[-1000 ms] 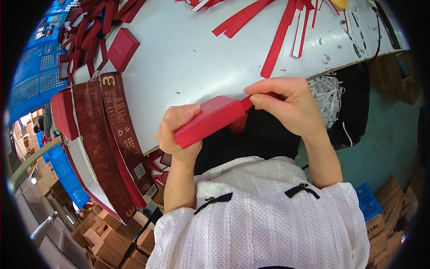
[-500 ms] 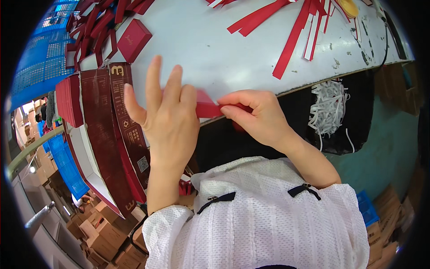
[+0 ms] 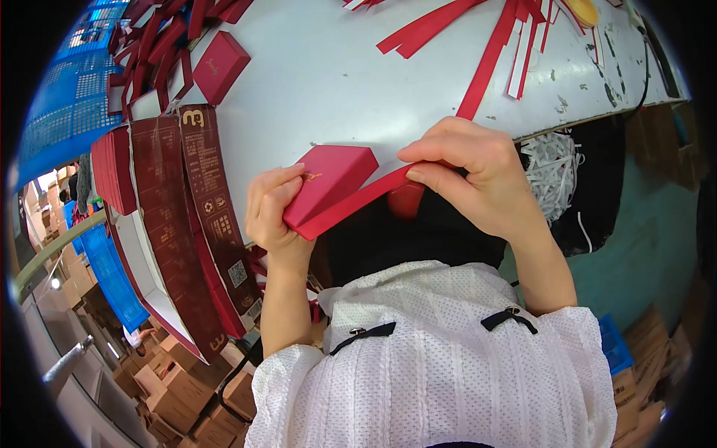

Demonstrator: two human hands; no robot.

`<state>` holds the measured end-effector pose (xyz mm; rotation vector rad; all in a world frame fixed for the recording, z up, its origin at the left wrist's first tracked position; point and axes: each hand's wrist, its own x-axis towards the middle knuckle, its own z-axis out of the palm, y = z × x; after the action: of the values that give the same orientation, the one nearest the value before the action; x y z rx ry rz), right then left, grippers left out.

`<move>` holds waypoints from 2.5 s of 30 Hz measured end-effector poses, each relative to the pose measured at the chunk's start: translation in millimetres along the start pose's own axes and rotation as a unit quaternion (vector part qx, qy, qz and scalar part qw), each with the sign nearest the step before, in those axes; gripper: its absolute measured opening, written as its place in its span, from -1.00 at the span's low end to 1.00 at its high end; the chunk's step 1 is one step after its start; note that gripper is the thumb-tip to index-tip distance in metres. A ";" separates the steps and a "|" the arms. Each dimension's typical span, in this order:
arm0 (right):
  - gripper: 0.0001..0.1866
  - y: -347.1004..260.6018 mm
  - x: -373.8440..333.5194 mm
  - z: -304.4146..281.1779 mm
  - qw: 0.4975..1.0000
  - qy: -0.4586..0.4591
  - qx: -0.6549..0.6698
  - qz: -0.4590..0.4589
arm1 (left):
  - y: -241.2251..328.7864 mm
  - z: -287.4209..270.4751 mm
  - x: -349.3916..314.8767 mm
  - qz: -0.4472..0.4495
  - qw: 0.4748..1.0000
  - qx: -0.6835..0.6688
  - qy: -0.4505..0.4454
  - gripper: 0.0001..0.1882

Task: The person repeatedly wraps small red boxes with red ribbons by hand. They pick up a box, thread a ribbon through a slot, pull it tight, and place the finished box into a stack on the left. The process is repeated continuously throughout the clip.

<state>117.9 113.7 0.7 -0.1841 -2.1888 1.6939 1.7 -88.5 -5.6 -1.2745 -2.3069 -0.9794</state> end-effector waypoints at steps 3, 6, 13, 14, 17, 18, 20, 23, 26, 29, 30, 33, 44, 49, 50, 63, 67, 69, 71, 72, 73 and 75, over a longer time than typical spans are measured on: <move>-0.90 1.6 2.7 6.4 1.000 0.007 0.016 0.010 | 1.4 0.7 -2.3 0.014 1.000 -0.012 0.011 -0.87; -0.92 6.0 4.4 14.5 0.999 0.009 0.014 0.030 | 3.5 3.1 -4.0 0.013 0.999 -0.026 0.018 -0.87; -0.93 8.9 8.1 24.3 0.997 -0.003 0.036 0.068 | 2.1 3.9 -9.0 -0.007 0.998 -0.047 0.033 -0.88; -0.93 8.6 8.2 24.5 0.997 -0.003 0.036 0.066 | 1.6 4.2 -9.8 -0.012 0.998 -0.055 0.037 -0.88; -0.93 5.4 8.4 23.3 0.997 -0.002 0.031 0.066 | 0.1 5.1 -9.7 -0.021 0.997 -0.065 0.038 -0.88; -0.93 2.3 8.1 21.0 0.997 -0.003 0.027 0.067 | 0.1 5.8 -9.9 -0.026 0.996 -0.074 0.042 -0.89; -0.93 -2.5 7.5 18.8 0.997 0.003 0.026 0.067 | 0.8 8.2 -10.1 -0.036 0.994 -0.094 0.049 -0.90; -0.93 -8.1 6.8 14.9 0.998 0.022 0.025 0.055 | -0.4 10.5 -12.1 -0.050 0.991 -0.113 0.058 -0.92; -0.92 -11.2 6.6 12.3 0.999 0.023 0.019 0.043 | -0.4 10.2 -12.7 -0.047 0.992 -0.101 0.052 -0.92; -0.92 -8.2 8.9 15.7 0.997 0.017 0.033 0.064 | -1.1 10.6 -13.7 -0.051 0.990 -0.118 0.056 -0.92; -0.93 -6.7 9.3 18.5 0.996 0.014 0.044 0.077 | -1.2 11.0 -14.3 -0.055 0.989 -0.123 0.056 -0.92; -0.94 -4.3 8.9 19.2 0.991 -0.010 0.078 0.110 | -1.8 12.3 -16.2 -0.065 0.987 -0.134 0.057 -0.93; -0.93 -9.9 15.7 33.2 0.962 0.013 0.200 0.183 | 7.7 -10.9 19.2 0.008 0.976 0.209 0.066 -0.51; -0.85 -14.9 13.8 46.1 0.959 0.015 0.218 0.178 | 27.0 -11.3 41.6 0.037 0.936 0.237 -0.259 -0.71; -0.84 -18.0 14.0 45.6 0.955 0.007 0.235 0.179 | 22.3 -9.1 40.1 0.054 0.945 0.230 -0.227 -0.78; -0.77 -27.2 4.9 29.5 0.949 0.028 0.263 0.171 | 12.8 5.3 37.4 0.119 0.972 0.152 -0.136 -0.74; -0.78 -23.9 4.8 29.8 0.943 0.032 0.272 0.191 | 12.7 5.8 38.7 0.116 0.973 0.143 -0.138 -0.73; -0.78 -20.2 4.7 30.1 0.942 0.030 0.275 0.192 | 15.9 2.1 38.6 0.083 0.970 0.147 -0.173 -0.76; -0.78 -15.6 4.8 31.6 0.940 0.031 0.281 0.190 | 17.0 0.7 39.2 0.068 0.968 0.148 -0.193 -0.75; -0.78 -13.8 5.3 32.7 0.939 0.033 0.286 0.187 | 17.6 0.2 40.4 0.069 0.967 0.149 -0.194 -0.76; -0.77 -12.4 5.0 33.6 0.938 0.034 0.290 0.185 | 18.2 -0.2 41.4 0.071 0.966 0.150 -0.196 -0.76; -0.76 -8.3 1.9 36.7 0.934 0.031 0.297 0.196 | 18.3 -1.0 41.4 0.077 0.966 0.149 -0.199 -0.76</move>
<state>103.8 78.8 1.2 -0.5254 -1.5641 2.4443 -5.7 -57.2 26.3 -1.5987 -2.4685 -0.3251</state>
